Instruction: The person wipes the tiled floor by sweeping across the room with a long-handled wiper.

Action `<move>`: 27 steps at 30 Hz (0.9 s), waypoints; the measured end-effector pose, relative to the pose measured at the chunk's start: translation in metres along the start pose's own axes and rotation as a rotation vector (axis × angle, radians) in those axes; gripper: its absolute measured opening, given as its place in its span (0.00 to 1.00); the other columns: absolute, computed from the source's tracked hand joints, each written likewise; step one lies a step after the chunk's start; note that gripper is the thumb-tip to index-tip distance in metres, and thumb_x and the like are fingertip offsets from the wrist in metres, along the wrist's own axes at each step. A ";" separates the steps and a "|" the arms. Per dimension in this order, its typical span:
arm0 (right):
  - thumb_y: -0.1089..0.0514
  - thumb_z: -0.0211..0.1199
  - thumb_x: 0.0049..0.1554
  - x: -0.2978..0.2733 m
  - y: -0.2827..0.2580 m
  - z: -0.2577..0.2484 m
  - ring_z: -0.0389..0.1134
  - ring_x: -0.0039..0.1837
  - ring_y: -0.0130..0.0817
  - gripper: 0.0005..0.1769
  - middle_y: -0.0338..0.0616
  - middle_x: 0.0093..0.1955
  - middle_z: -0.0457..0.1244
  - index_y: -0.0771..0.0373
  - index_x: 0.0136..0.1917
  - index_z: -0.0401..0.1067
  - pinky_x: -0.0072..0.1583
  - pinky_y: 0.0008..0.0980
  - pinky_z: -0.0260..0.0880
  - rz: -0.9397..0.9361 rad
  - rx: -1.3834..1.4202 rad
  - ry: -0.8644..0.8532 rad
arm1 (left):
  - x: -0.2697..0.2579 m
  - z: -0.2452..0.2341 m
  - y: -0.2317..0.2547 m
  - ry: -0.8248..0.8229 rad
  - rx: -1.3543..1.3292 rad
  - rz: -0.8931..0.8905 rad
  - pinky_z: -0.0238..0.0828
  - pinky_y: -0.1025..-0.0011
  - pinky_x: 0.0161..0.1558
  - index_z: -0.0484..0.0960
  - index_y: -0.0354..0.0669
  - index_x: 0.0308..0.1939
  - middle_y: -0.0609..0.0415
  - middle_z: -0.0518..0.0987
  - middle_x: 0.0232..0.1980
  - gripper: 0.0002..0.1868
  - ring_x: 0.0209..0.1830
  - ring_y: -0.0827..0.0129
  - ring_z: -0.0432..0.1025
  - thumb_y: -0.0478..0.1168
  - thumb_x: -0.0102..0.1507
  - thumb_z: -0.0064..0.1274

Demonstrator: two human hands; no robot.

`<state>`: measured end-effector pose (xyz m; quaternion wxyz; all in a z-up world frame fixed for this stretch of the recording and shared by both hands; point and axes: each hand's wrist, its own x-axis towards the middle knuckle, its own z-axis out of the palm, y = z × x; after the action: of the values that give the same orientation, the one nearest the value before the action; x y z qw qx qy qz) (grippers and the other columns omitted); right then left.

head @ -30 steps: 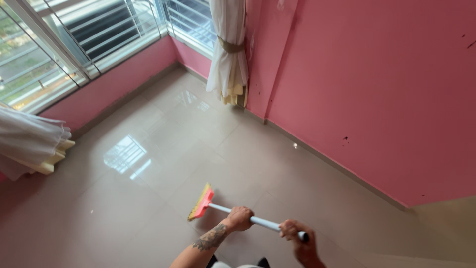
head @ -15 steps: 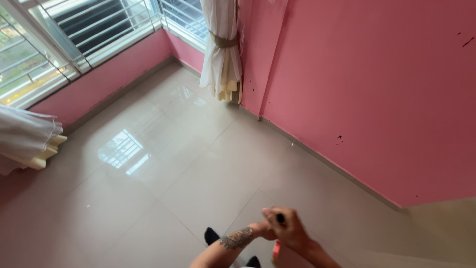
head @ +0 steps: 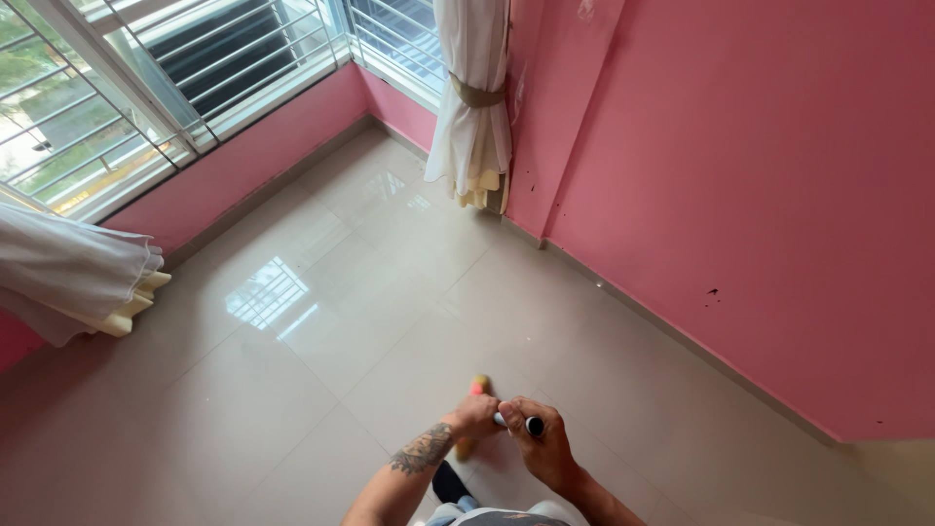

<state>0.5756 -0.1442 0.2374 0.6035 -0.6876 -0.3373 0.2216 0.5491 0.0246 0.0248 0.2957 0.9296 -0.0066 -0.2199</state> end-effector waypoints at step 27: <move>0.57 0.56 0.59 0.033 0.010 -0.228 0.63 0.31 0.29 0.15 0.41 0.29 0.65 0.68 0.36 0.75 0.36 0.30 0.67 0.085 -0.043 0.005 | 0.167 0.010 0.147 0.141 -0.129 0.136 0.75 0.56 0.38 0.87 0.51 0.40 0.51 0.83 0.34 0.12 0.33 0.56 0.79 0.52 0.65 0.56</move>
<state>0.7621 -0.2762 0.2708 0.5794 -0.7147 -0.3110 0.2383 0.7137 -0.1254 0.0310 0.3689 0.9192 -0.0345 -0.1334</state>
